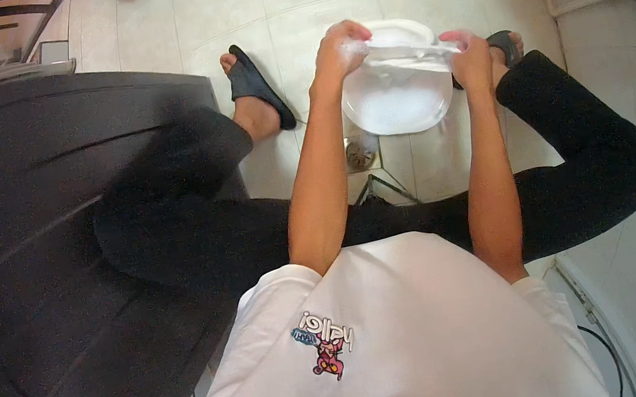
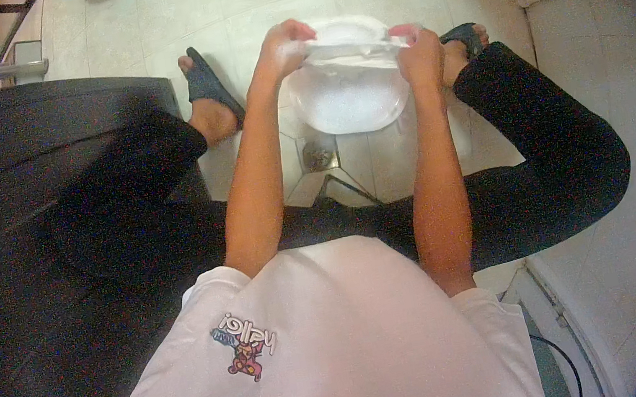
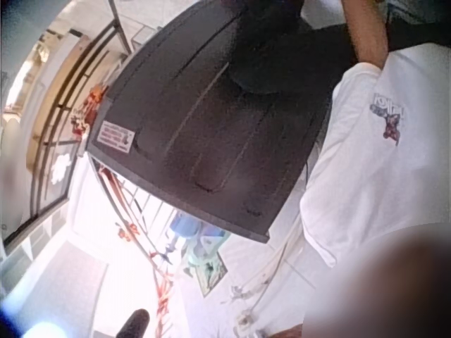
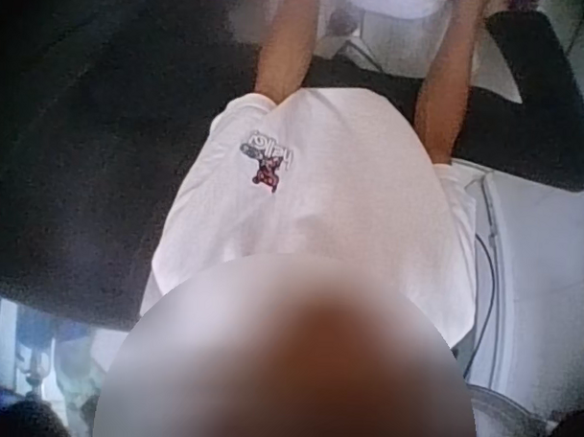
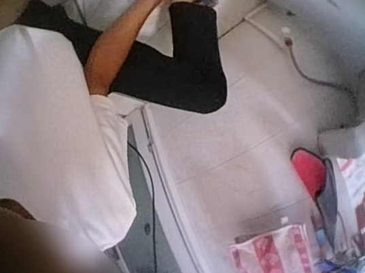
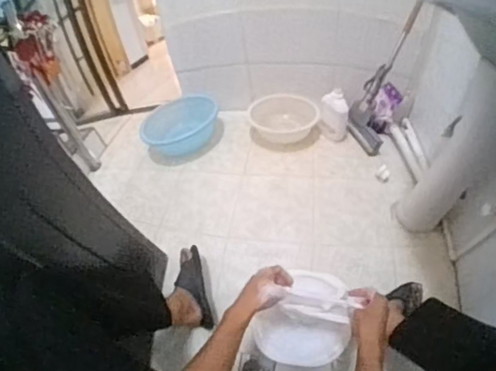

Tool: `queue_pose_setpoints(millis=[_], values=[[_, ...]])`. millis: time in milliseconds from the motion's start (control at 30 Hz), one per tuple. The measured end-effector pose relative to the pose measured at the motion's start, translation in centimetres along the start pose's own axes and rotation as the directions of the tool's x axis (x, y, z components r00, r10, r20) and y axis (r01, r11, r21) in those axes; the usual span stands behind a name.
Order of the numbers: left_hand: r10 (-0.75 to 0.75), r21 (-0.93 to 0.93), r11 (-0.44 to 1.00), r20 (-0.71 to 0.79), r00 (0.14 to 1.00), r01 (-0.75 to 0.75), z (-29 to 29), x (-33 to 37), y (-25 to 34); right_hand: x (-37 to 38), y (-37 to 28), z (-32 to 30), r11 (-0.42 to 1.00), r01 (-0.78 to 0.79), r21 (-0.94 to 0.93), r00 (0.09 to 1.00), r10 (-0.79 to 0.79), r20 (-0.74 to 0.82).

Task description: The person washes a white cloth by lathering, scrubbing, and squeezing it in a basin of soapy water by hand.

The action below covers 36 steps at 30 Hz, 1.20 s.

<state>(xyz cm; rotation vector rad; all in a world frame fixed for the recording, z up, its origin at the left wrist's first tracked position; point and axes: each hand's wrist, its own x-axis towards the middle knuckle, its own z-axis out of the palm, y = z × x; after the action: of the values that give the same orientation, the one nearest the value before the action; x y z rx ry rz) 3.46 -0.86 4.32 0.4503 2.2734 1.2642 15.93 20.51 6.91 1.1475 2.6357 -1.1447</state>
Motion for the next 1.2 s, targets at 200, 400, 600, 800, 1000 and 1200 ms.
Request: queue_pose_setpoints(millis=[200, 400, 600, 800, 1000, 1200], values=[[-0.131, -0.250, 0.954, 0.147, 0.981, 0.165, 0.0, 0.4, 3.7, 1.7, 3.3, 1.3, 0.897, 0.064, 0.437, 0.998, -0.067, -0.010], [0.029, -0.026, 0.999, -0.034, 0.999, -0.030, 1.3, -1.0, 0.6, 1.1, 2.6, 1.7, 0.954, 0.146, 0.260, 0.989, -0.145, -0.024], [0.271, -0.089, 0.958, -0.009, 0.962, -0.271, 1.0, -0.1, 5.0, 0.4, 0.3, 0.1, 0.850, 0.064, 0.523, 0.997, -0.038, -0.060], [-0.003, 0.108, 0.994, 0.030, 1.000, 0.000, 4.5, -1.0, -2.4, 0.4, 4.4, 3.4, 0.969, 0.122, 0.216, 0.990, -0.135, 0.049], [-0.381, 0.256, 0.910, 0.207, 0.901, 0.326, 9.2, -1.7, -6.5, -1.1, 5.9, 5.8, 0.971, -0.169, -0.170, 0.940, 0.211, 0.267], [-0.518, -0.397, 0.752, 0.136, 0.844, 0.526, 12.0, -0.5, -12.8, -0.3, 3.5, 6.7, 0.994, 0.022, 0.110, 0.961, -0.051, 0.270]])
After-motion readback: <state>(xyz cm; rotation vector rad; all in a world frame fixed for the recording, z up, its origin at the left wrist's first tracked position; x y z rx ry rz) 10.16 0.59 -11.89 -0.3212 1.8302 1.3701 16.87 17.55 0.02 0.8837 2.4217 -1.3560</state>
